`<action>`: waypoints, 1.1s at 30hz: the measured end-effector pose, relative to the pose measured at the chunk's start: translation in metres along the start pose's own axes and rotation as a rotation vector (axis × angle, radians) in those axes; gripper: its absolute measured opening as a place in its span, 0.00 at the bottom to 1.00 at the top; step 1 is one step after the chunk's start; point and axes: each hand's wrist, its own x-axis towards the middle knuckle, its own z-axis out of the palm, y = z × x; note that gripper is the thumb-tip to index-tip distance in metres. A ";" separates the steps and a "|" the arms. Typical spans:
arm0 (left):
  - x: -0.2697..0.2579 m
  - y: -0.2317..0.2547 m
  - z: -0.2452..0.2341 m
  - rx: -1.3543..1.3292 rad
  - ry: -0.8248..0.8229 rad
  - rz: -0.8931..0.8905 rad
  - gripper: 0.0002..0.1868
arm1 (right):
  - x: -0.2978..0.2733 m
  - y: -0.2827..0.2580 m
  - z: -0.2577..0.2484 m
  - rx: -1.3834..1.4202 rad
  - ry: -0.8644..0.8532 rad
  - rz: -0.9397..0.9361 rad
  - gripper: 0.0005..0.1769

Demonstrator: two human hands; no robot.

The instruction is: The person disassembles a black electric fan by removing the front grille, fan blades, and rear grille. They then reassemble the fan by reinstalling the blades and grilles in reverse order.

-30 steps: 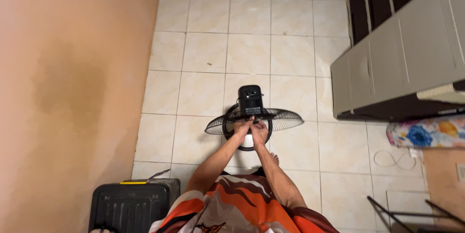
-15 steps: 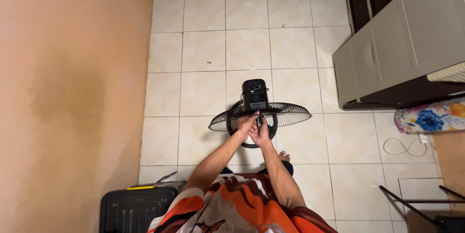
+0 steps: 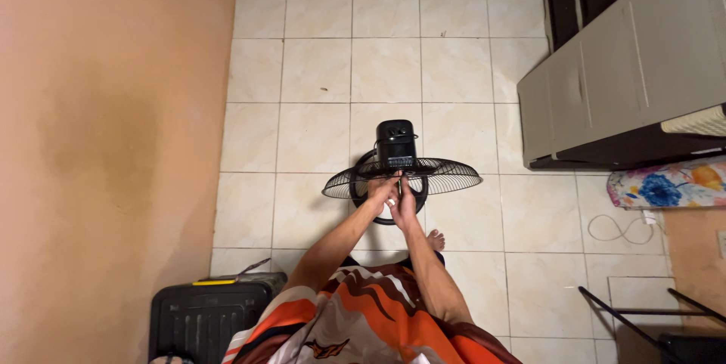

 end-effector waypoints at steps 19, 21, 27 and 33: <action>-0.018 0.014 0.006 0.085 -0.018 -0.006 0.22 | -0.003 -0.028 0.005 -0.044 0.119 0.216 0.29; -0.019 0.014 0.004 0.103 -0.031 -0.083 0.23 | -0.003 -0.029 0.007 -0.090 0.226 0.194 0.28; -0.018 0.018 0.007 0.221 -0.004 0.278 0.26 | -0.027 -0.027 0.008 -0.437 0.213 -0.267 0.26; -0.021 0.017 0.002 0.173 -0.028 -0.005 0.31 | -0.032 -0.022 0.009 -0.688 0.058 0.015 0.33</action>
